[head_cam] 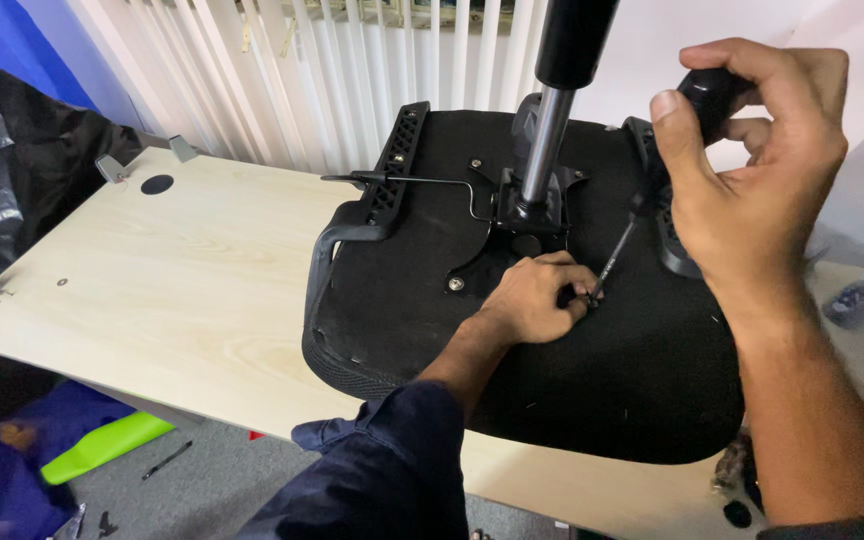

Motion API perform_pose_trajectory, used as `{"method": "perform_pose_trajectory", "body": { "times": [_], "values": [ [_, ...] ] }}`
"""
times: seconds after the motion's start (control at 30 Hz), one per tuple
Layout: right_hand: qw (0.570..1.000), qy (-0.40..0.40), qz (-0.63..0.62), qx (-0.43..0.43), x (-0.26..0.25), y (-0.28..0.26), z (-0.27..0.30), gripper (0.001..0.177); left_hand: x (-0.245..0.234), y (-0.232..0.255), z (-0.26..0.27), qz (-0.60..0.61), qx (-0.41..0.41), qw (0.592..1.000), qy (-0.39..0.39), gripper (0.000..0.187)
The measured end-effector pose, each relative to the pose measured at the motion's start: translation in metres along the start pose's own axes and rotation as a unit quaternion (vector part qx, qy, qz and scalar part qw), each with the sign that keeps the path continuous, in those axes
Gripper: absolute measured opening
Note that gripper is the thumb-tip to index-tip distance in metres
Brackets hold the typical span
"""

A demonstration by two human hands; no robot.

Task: The person uses a screwdriver to tighten screws on the underside of an office chair seat, securing the seat to the gas lift mechanism.

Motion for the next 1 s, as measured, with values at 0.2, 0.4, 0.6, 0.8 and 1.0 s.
{"method": "perform_pose_trajectory", "body": {
  "times": [0.2, 0.4, 0.6, 0.8, 1.0],
  "values": [
    [1.000, -0.016, 0.006, 0.020, 0.001, 0.000, -0.002, 0.015, 0.000, -0.002, -0.001, -0.009, -0.011, 1.000, -0.009, 0.020],
    [0.995, -0.007, -0.065, 0.076, 0.001, 0.021, 0.006, 0.025, -0.001, -0.002, 0.000, 0.009, 0.003, 1.000, 0.008, 0.021],
    [0.999, -0.009, -0.007, 0.034, 0.003, 0.019, 0.007, 0.014, 0.000, 0.002, 0.001, 0.011, 0.036, 0.999, 0.003, 0.023],
    [0.998, -0.011, 0.052, 0.015, -0.001, 0.009, 0.003, 0.015, 0.000, 0.000, 0.000, -0.009, -0.006, 1.000, -0.007, 0.024],
    [0.999, -0.035, 0.004, 0.017, 0.002, 0.006, 0.004, 0.024, -0.003, 0.005, 0.001, -0.033, 0.031, 0.999, 0.022, 0.024]
  ]
}}
Point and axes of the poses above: each hand's wrist, its own z-axis away from the middle knuckle, its own x-axis out of the palm, y = z × x, the point moved 9 cm from there along -z, towards the middle knuckle, and after that the axes turned 14 degrees about -y, right-handed, at the moved point
